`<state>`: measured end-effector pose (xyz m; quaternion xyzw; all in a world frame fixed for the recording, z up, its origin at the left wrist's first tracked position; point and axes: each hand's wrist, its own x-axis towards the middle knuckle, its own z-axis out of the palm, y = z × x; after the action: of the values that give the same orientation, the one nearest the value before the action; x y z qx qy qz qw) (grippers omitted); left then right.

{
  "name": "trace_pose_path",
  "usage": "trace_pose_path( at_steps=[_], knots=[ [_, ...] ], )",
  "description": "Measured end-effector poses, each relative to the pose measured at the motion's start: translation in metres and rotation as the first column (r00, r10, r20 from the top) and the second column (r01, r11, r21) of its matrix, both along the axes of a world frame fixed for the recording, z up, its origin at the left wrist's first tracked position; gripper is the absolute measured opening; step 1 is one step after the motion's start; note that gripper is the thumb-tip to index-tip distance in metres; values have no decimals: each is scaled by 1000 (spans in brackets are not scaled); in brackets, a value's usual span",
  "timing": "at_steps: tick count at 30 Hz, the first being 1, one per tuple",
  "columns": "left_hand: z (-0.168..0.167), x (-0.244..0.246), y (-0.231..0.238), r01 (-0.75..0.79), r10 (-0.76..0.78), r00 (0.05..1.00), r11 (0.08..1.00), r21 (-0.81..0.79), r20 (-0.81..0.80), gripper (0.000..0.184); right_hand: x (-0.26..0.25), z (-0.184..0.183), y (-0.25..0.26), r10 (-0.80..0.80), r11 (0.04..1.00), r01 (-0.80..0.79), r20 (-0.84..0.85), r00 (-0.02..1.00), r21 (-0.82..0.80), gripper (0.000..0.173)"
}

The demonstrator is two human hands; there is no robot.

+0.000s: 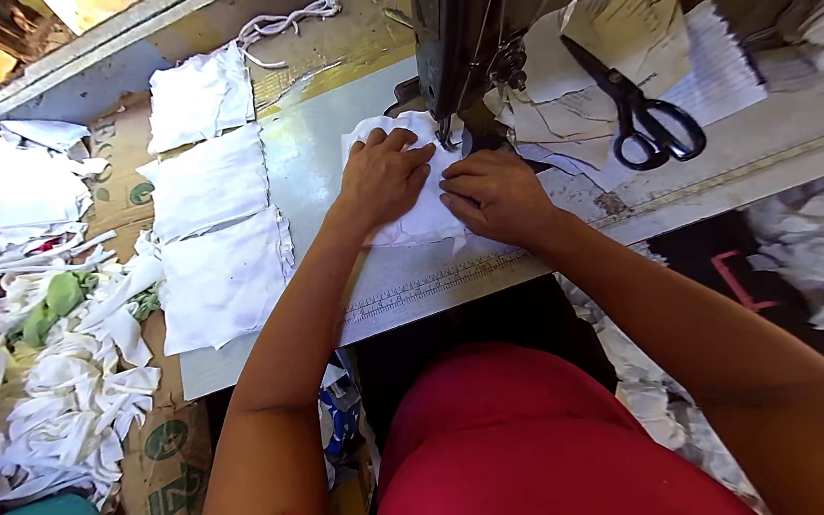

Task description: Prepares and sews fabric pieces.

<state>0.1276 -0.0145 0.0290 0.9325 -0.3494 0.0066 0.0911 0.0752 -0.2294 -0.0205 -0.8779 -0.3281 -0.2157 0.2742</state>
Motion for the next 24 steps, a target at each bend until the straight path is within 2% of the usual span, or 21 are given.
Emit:
trace_pose_path(
  at_steps=[3,6,8,11,17,21,24],
  knots=[
    [-12,9,9,120,-112,991,987,-103,79,43,2,1,-2,-4,1000,3,-64,998,-14,35],
    [-20,6,11,118,-108,992,978,-170,65,44,5,2,-2,-54,998,55,-72,996,4,33],
    [-13,4,7,56,-52,998,993,-105,45,44,4,2,-1,-70,997,71,-27,997,22,31],
    [-2,2,-3,-55,56,998,998,-20,36,44,1,2,-1,-13,1000,12,38,999,23,33],
    [14,-6,-30,-322,323,946,937,138,20,47,8,6,-11,-217,973,212,-41,975,-93,34],
    [17,-7,-42,-449,452,892,876,174,28,50,25,13,-16,-234,961,212,-114,965,-180,37],
    [12,-6,-47,-491,488,871,858,151,53,52,39,16,-24,-230,956,195,-149,962,-220,38]
  ],
)
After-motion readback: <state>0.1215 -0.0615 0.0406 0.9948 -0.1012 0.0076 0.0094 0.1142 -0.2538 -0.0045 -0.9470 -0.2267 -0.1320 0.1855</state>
